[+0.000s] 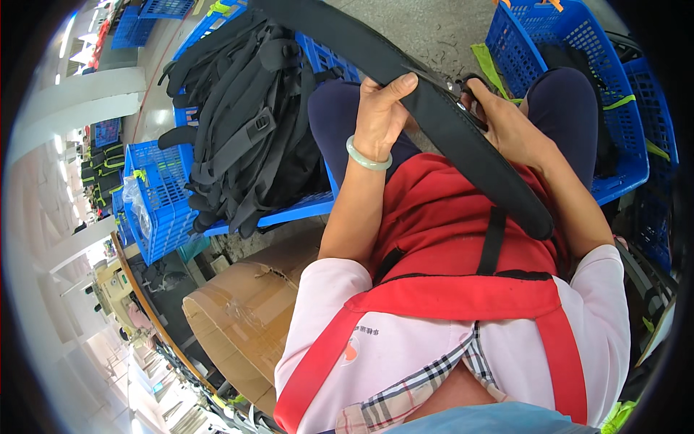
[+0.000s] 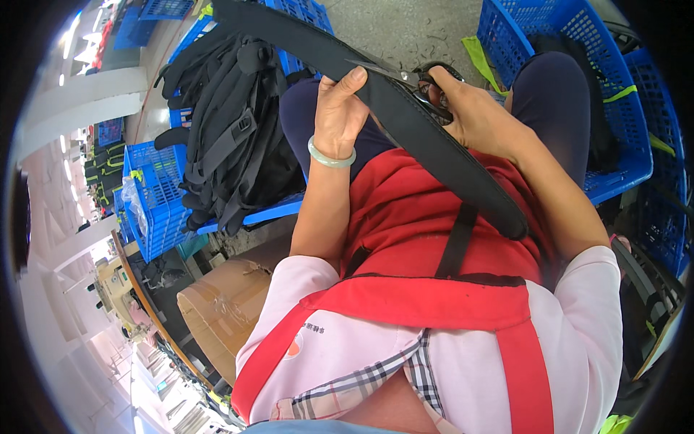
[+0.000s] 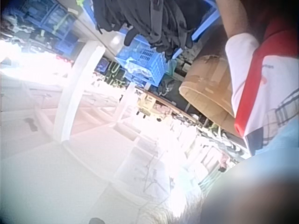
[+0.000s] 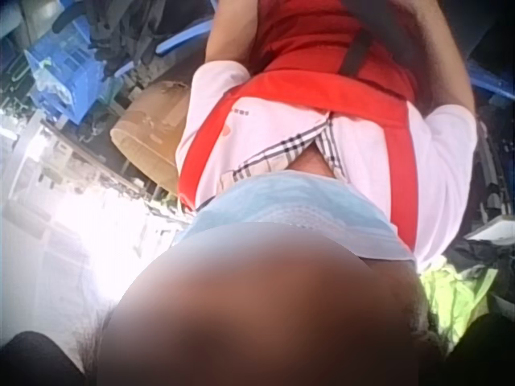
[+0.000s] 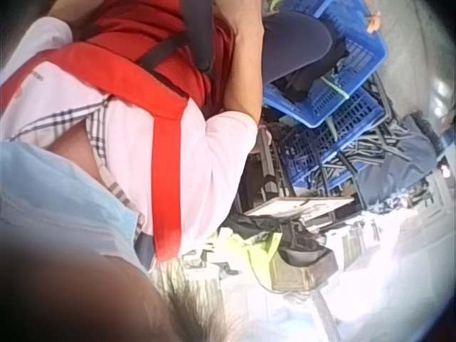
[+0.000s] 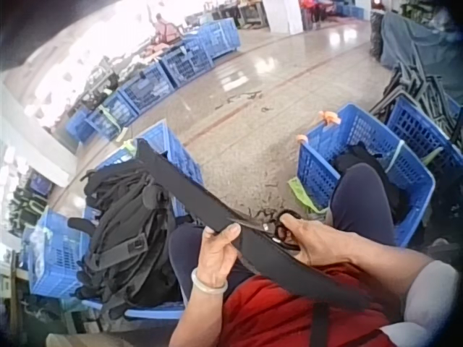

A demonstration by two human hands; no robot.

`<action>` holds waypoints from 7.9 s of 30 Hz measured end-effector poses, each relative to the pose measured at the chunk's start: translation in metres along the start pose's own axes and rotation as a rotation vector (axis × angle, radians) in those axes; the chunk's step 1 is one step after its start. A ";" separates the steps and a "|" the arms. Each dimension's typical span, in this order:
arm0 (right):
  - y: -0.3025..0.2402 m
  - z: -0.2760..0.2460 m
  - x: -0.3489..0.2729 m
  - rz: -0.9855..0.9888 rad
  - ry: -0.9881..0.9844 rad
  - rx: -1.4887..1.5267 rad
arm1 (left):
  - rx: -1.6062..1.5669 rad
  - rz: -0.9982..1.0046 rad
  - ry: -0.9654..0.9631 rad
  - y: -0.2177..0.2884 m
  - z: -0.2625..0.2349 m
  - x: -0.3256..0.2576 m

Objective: Trimming excess material and loose threads from backpack shoulder straps using scissors.

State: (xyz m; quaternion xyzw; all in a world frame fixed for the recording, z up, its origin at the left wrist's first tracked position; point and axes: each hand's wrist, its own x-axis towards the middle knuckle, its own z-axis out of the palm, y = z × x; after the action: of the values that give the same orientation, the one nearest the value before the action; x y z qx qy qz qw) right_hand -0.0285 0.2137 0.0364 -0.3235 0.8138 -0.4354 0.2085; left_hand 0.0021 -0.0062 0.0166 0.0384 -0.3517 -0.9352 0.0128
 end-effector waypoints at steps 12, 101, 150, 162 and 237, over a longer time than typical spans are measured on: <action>0.009 0.009 0.002 0.018 0.020 0.045 | -0.010 -0.001 0.032 -0.002 0.000 0.000; 0.010 0.002 -0.012 0.013 0.048 0.035 | 0.068 -0.048 -0.060 -0.002 -0.005 0.002; 0.065 -0.121 -0.005 -0.035 0.873 0.428 | 0.320 -0.296 -0.082 0.002 0.047 0.017; 0.078 -0.197 -0.143 0.171 0.818 -0.062 | 0.491 -0.205 -0.450 -0.141 0.189 0.042; -0.109 -0.167 -0.610 1.144 1.556 -0.550 | 1.319 -0.259 -0.897 -0.166 0.013 0.033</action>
State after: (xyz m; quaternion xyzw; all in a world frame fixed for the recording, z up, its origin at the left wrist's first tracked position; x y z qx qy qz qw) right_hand 0.3347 0.6965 0.2527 0.4538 0.8293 -0.1569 -0.2857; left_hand -0.0308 0.1257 -0.0856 -0.3004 -0.7956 -0.4555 -0.2633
